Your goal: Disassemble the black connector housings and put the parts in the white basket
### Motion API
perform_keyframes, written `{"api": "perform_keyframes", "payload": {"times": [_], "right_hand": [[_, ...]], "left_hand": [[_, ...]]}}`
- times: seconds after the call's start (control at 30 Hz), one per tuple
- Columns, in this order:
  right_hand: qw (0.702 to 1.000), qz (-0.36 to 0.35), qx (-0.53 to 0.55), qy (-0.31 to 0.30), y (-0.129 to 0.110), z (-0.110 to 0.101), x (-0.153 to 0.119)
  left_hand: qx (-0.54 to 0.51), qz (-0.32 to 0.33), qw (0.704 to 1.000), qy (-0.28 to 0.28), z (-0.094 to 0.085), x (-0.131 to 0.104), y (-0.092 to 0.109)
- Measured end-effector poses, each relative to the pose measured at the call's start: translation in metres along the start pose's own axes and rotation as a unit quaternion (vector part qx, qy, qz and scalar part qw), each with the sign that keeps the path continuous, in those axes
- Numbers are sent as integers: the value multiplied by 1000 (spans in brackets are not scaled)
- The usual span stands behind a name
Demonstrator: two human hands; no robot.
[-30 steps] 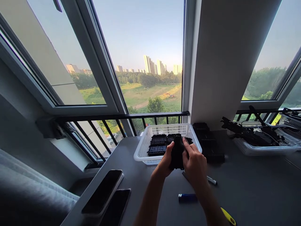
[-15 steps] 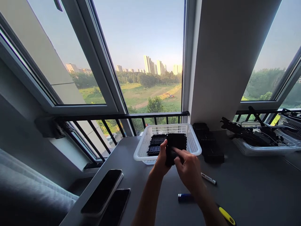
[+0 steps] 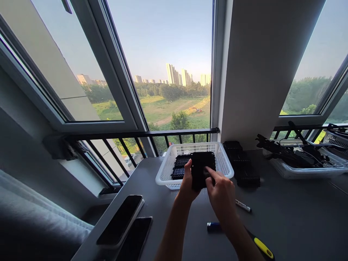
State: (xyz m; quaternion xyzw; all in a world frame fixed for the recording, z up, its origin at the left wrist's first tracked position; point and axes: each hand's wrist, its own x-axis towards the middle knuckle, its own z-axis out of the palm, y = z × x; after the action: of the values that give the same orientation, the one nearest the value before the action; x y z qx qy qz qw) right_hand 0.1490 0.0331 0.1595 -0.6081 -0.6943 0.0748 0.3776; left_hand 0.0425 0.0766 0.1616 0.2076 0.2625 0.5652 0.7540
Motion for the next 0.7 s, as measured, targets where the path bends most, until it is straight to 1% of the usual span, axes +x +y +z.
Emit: {"api": "perform_keyframes", "payload": {"times": [0.13, 0.23, 0.33, 0.4, 0.57, 0.7], "right_hand": [[998, -40, 1, -53, -4, -1, -1], [995, -43, -32, -82, -10, 0, -2], [994, -28, -69, -83, -14, 2, -3], [992, -32, -77, -89, -13, 2, -4], [990, -70, -44, -114, -11, -1, -7], [992, -66, -29, -103, -12, 0, -7]], "left_hand": [[-19, 22, 1000, 8, -1, 0, 5], [-39, 36, 999, -4, -1, -1, 7], [-40, 40, 998, 0, -2, 0, 7], [-38, 39, 998, 9, -6, 2, 8], [-35, 39, 999, 14, -13, 4, 15], [-7, 42, 999, 16, -11, 1, 17]]}}
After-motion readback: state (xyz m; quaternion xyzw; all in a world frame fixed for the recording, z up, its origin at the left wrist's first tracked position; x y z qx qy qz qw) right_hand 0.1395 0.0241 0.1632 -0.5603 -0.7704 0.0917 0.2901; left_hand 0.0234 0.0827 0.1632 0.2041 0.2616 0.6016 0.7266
